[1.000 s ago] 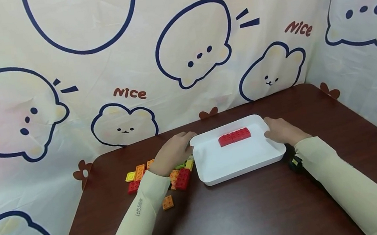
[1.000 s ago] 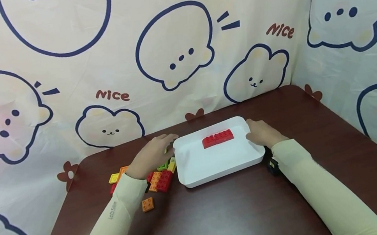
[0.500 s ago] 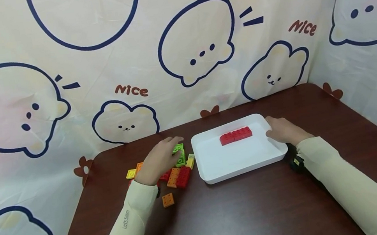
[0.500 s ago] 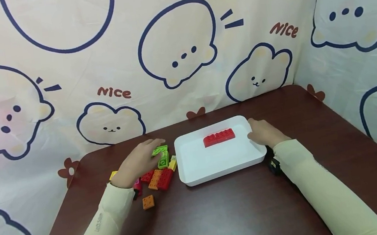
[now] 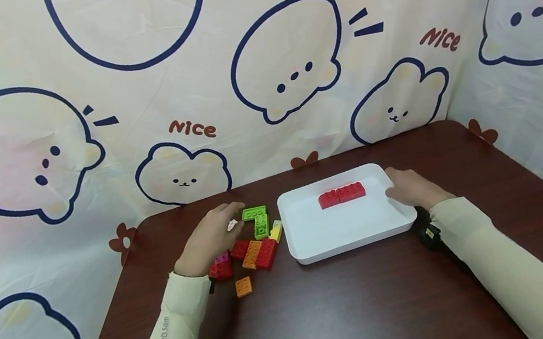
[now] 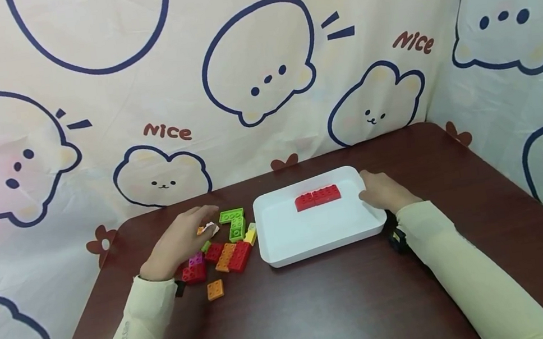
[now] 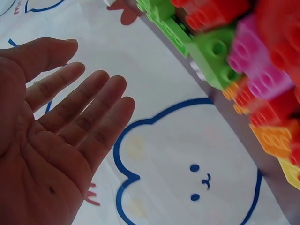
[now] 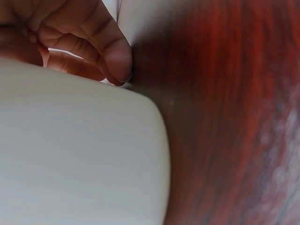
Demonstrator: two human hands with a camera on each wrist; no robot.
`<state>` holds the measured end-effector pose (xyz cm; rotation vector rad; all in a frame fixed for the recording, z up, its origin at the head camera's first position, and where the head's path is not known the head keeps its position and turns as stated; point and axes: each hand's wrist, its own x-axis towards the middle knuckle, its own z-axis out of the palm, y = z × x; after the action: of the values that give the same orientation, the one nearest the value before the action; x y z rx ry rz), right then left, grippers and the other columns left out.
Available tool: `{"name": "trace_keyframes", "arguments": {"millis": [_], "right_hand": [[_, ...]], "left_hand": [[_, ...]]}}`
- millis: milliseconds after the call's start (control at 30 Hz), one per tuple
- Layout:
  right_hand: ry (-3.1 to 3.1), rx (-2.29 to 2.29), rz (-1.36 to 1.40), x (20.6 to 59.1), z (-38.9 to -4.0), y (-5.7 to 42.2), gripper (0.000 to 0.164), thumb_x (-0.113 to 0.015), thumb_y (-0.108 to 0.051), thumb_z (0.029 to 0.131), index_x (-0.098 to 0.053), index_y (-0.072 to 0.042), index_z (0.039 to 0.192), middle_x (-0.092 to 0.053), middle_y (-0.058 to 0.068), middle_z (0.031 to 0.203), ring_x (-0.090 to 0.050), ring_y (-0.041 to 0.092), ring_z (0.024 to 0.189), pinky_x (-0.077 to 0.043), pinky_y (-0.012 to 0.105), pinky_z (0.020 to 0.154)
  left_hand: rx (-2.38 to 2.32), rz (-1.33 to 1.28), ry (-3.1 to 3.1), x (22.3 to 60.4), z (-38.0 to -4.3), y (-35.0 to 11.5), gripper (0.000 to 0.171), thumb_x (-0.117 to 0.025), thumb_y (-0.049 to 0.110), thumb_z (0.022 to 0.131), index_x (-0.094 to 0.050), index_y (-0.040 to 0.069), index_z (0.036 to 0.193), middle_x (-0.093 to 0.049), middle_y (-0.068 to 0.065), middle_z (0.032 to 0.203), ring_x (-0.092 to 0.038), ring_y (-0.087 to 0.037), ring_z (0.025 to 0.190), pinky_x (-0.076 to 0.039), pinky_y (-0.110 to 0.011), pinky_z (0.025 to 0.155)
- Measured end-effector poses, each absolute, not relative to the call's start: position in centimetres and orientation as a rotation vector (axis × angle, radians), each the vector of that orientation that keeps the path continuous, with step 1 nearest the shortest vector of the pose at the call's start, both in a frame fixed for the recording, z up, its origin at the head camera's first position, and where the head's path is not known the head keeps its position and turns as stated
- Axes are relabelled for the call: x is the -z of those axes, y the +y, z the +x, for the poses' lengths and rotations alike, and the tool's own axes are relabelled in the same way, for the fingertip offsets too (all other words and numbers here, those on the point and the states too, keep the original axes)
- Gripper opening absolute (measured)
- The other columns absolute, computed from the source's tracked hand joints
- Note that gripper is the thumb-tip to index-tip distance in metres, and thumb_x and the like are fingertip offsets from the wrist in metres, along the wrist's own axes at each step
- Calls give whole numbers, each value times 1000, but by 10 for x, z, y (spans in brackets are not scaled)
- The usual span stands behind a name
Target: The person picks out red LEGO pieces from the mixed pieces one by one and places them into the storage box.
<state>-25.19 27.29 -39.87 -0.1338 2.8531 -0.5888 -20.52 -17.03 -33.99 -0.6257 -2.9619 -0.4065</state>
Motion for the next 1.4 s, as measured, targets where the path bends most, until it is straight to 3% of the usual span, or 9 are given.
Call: {"name": "trace_keyframes", "arguments": {"millis": [167, 867, 1400], "right_hand": [[2842, 602, -127, 396, -250, 274, 64, -52, -18, 92, -19, 9, 140, -32, 33, 137, -39, 44, 117, -34, 59, 95], [2830, 604, -121, 400, -254, 275, 66, -53, -20, 92, -18, 8, 140, -30, 34, 137, -38, 46, 116, -34, 60, 94], [2830, 599, -124, 400, -253, 273, 65, -52, -19, 92, -18, 9, 140, -30, 34, 137, -39, 45, 116, -34, 60, 95]], "left_hand": [[389, -566, -2992, 339, -200, -183, 42, -67, 27, 85, -54, 20, 124, -58, -6, 118, -55, -21, 103, -49, -40, 85], [217, -424, -3139, 345, -190, -221, 50, -72, 20, 79, -56, 14, 125, -56, -11, 123, -51, -30, 111, -46, -51, 87], [217, -515, -3257, 362, -193, -236, 51, -75, 11, 75, -57, 11, 123, -57, -13, 121, -52, -31, 110, -47, -45, 87]]}}
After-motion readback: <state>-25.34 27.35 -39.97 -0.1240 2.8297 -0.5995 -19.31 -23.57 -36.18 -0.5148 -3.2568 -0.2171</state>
